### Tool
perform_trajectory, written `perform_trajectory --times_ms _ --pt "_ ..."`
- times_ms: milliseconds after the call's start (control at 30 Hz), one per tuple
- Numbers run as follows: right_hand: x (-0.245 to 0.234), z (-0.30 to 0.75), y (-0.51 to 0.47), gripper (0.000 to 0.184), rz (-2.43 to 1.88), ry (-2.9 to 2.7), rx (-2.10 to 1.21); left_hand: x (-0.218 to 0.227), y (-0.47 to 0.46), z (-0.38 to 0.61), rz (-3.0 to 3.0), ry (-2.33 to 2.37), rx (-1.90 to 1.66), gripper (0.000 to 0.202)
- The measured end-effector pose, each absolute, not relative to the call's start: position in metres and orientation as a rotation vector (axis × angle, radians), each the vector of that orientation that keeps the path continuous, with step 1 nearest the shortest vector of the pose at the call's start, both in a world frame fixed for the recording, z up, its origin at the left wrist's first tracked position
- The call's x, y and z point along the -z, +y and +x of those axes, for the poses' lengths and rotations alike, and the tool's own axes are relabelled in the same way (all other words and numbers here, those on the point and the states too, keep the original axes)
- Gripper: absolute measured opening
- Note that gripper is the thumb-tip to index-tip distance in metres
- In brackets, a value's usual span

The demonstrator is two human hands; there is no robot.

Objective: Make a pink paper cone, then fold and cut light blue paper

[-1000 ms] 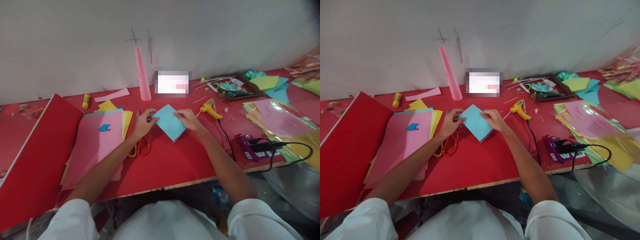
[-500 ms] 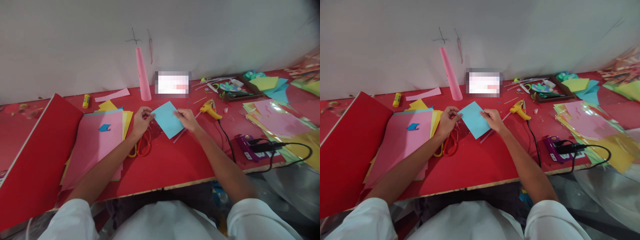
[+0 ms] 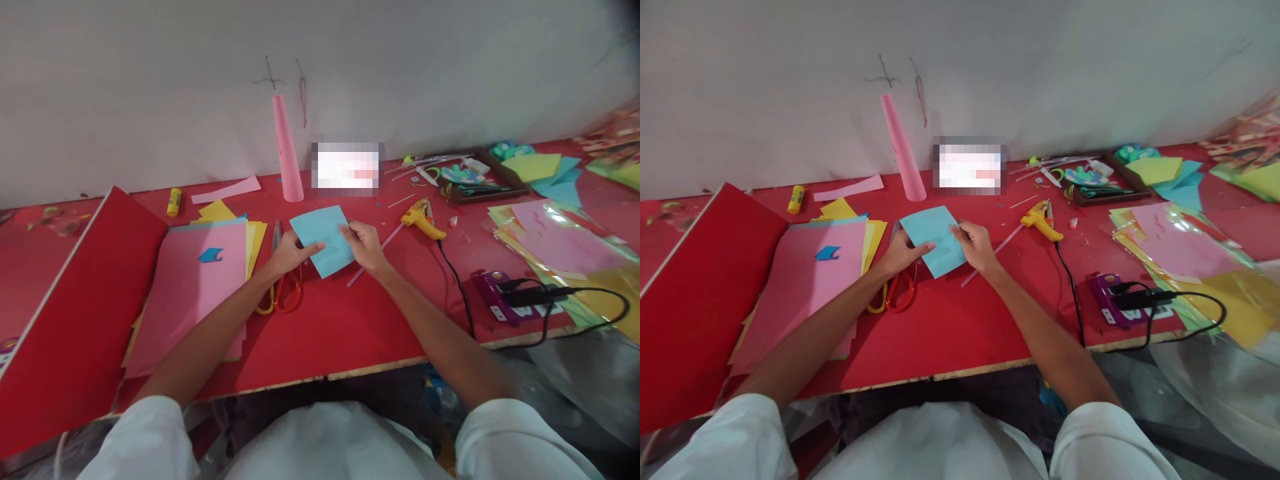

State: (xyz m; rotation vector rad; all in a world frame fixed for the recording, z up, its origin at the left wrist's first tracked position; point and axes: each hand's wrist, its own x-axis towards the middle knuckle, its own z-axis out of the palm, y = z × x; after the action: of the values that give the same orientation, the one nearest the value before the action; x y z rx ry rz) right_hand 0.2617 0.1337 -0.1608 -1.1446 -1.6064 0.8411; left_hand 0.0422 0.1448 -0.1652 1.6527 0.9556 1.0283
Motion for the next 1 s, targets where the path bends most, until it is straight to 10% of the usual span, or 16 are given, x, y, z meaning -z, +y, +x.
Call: perform_trajectory --times_ms 1000 --pt "0.168 0.284 0.149 0.07 -1.102 -1.655 -0.828 0.166 0.149 0.04 1.508 1.004 -1.155 0.053"
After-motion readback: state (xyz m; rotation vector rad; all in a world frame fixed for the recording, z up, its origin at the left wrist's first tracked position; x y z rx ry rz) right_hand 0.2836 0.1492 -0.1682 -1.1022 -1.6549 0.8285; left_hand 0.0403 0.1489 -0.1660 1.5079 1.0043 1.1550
